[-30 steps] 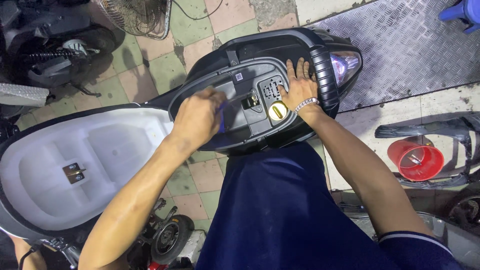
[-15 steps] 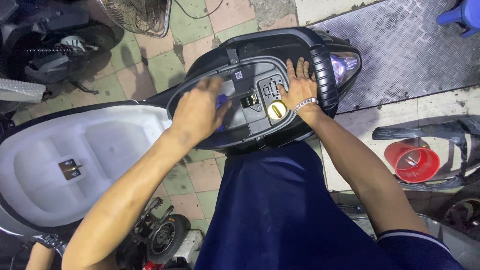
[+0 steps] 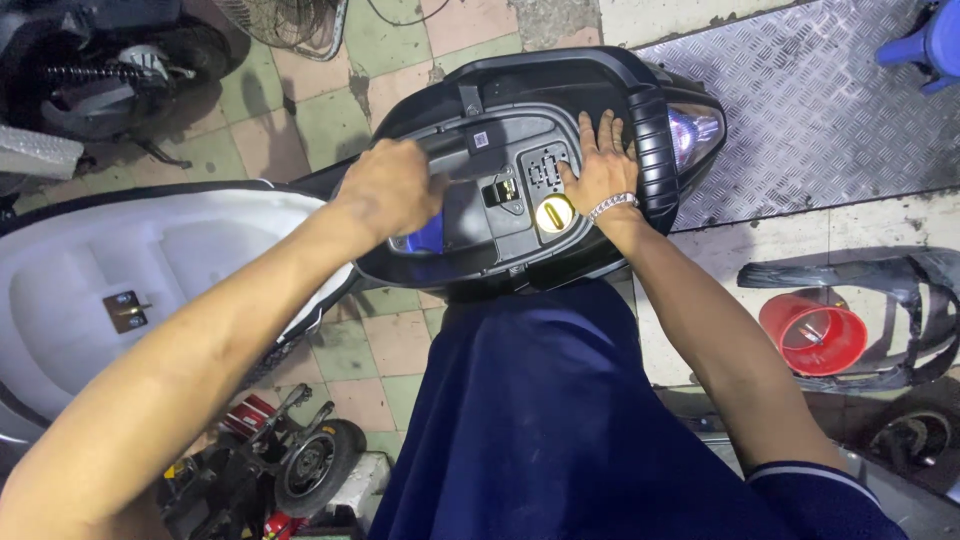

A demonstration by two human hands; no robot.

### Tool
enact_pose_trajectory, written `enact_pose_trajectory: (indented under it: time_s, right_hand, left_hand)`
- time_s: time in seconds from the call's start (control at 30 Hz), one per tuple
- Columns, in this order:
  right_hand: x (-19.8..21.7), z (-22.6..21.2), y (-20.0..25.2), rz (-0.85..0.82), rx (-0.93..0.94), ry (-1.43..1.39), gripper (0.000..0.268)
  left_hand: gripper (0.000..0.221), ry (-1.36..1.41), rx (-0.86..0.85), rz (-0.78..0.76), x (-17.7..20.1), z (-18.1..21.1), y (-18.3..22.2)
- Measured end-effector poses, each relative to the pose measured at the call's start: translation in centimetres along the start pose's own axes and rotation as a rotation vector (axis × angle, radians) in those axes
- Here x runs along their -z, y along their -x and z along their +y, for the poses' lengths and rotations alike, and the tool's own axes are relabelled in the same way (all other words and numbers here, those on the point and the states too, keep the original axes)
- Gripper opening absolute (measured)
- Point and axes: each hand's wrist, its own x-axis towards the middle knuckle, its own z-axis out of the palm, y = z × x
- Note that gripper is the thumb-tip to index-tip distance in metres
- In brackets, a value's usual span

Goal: Disassembling the under-seat storage area of a scooter using a screwdriver to remove internal components

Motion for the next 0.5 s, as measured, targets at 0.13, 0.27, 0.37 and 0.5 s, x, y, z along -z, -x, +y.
enact_pose_trajectory:
  time_s: [0.13, 0.27, 0.37, 0.5]
  right_hand:
    - [-0.1, 0.0, -0.1, 0.000, 0.006, 0.001, 0.084]
    - [-0.5, 0.4, -0.4, 0.119, 0.093, 0.093, 0.082]
    - [-1.0, 0.7, -0.5, 0.127, 0.095, 0.117, 0.082]
    - [-1.1, 1.0, -0.8, 0.094, 0.069, 0.074, 0.085]
  left_hand:
    - [0.015, -0.435, -0.326, 0.085, 0.2, -0.8, -0.7]
    - [0.039, -0.815, -0.685, 0.222, 1.5, 0.6, 1.0]
    - [0.045, -0.287, -0.154, 0.028, 2.7, 1.9, 1.6]
    - [0.025, -0.614, -0.267, 0.046, 1.0, 0.9, 0.7]
